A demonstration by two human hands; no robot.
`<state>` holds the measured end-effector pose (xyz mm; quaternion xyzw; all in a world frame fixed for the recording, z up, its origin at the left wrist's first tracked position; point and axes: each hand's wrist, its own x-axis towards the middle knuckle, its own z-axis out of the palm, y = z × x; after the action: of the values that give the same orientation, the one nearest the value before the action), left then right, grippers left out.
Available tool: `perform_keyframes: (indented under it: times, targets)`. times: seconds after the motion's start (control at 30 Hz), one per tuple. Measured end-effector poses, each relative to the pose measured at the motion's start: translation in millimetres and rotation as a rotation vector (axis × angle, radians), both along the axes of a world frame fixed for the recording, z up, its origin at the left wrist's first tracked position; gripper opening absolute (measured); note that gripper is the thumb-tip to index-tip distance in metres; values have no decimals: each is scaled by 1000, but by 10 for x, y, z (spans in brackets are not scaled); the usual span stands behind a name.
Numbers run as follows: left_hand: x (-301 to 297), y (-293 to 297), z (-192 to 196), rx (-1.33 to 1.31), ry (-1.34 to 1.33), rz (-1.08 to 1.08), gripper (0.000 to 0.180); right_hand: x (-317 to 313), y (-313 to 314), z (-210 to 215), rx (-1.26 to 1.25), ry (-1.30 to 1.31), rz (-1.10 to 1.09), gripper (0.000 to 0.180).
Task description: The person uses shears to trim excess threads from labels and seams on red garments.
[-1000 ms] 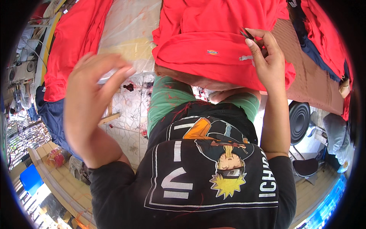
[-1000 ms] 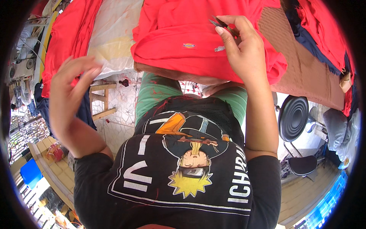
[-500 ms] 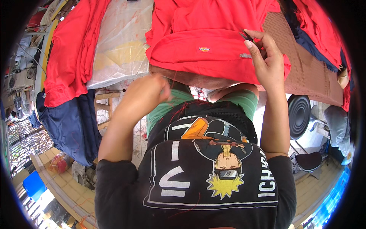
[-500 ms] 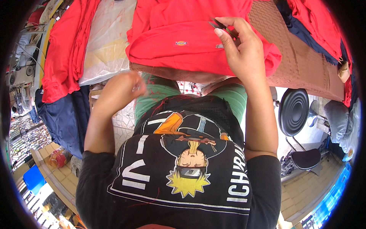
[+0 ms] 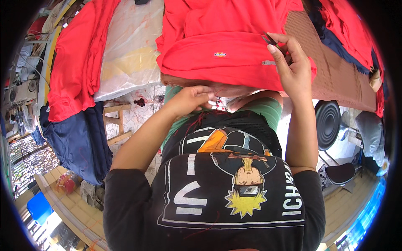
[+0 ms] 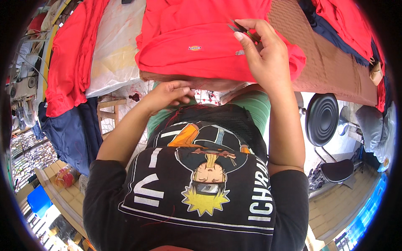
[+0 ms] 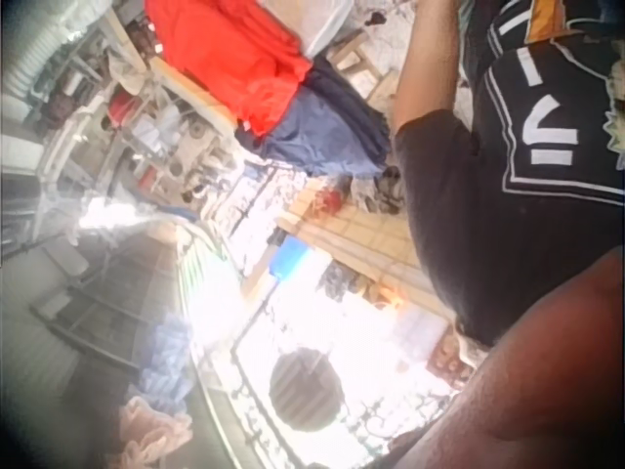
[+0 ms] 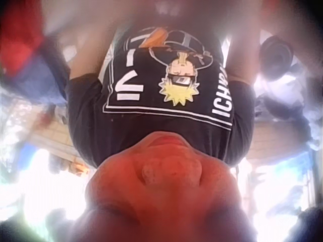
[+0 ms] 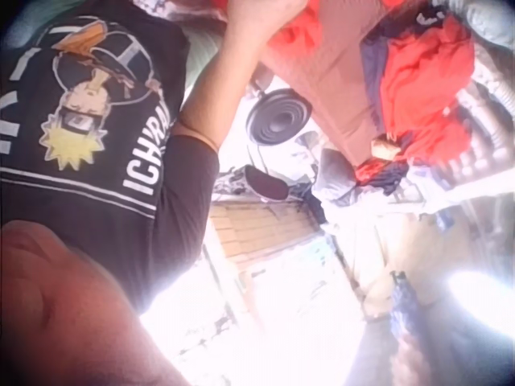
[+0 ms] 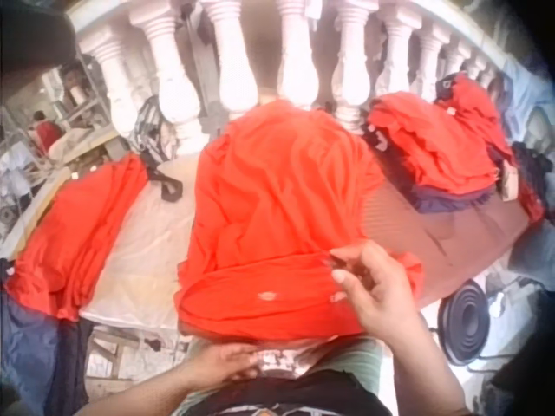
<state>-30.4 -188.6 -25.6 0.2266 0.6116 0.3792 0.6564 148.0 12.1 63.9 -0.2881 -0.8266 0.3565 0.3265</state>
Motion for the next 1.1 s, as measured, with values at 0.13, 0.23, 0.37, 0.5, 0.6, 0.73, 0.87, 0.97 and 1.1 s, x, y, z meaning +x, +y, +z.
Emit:
perform_keyframes:
  times: [0.13, 0.23, 0.37, 0.5, 0.6, 0.73, 0.87, 0.97, 1.1]
  targets:
    - [107, 56, -276, -15, -563, 438, 24, 37, -7, -23, -31, 12, -6, 22]
    - [134, 100, -317, -67, -610, 527, 22, 37, -14, -14, -40, 15, -4, 22]
    - [104, 117, -389, -92, -574, 522, 19, 25, -9, 8, 7, -42, -12, 23]
    - [67, 82, -317, -104, -538, 518, 17, 35, 15, -24, -1, -12, -6, 23]
    - [-85, -111, -259, -76, -309, 297, 19, 43, 25, -28, -28, 3, -7, 23]
    - [-434, -617, -253, -292, 733, -348, 23, 44, 53, -38, -15, -30, -20, 23]
    - [-740, -1215, -245, -586, 1800, -832, 24, 57, 107, -123, -48, 19, -24, 23]
    - [-904, -906, 426, -647, 1398, -717, 23, 51, 82, -60, -80, 34, -1, 20]
    - [-634, -268, 1232, -400, 1296, -436, 27, 306, -96, 399, -590, 191, 1450, 26]
